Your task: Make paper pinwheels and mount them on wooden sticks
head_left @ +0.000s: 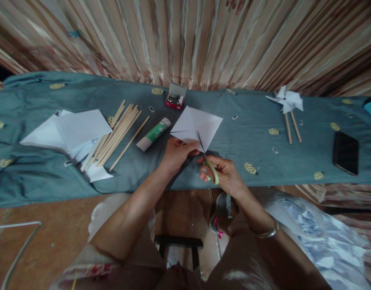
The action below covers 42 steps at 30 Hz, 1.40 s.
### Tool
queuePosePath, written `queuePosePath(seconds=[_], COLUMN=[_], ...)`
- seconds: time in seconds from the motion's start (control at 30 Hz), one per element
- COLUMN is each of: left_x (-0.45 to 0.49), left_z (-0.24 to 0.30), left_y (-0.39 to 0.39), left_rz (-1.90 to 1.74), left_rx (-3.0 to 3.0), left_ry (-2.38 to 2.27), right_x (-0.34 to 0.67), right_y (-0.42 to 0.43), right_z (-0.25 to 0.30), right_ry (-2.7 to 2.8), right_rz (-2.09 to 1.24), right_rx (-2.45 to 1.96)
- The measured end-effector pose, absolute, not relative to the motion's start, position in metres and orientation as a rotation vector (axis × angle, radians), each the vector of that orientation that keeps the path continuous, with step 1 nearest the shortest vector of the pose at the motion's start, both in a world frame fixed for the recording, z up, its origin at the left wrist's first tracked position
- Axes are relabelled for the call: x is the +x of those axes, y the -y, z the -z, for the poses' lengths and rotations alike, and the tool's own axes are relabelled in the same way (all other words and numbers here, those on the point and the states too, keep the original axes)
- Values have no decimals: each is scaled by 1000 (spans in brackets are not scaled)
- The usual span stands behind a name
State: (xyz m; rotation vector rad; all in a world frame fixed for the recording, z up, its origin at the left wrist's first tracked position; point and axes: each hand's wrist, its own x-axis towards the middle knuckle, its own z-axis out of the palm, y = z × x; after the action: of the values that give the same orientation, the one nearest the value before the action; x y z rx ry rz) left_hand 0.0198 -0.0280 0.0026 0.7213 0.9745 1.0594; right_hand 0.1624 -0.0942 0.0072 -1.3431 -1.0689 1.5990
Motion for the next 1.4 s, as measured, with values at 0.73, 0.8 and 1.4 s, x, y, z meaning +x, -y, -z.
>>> queuePosePath(seconds=[0.73,0.8,1.4], left_x=[19,19,18], left_z=[-4,-3,-1], left_y=[28,29,26], left_rz=[-1065,-1070,-1081], left_rx=[726,729,720], left_ry=[-982,-977,-946], right_x=[163,162,164], right_y=[95,94,93], right_z=[-3,-5,-12], right_ry=[1012,1016,1139], right_rz=[-1620,-1609,-1620], right_rx=[-1317,-1316,-1326])
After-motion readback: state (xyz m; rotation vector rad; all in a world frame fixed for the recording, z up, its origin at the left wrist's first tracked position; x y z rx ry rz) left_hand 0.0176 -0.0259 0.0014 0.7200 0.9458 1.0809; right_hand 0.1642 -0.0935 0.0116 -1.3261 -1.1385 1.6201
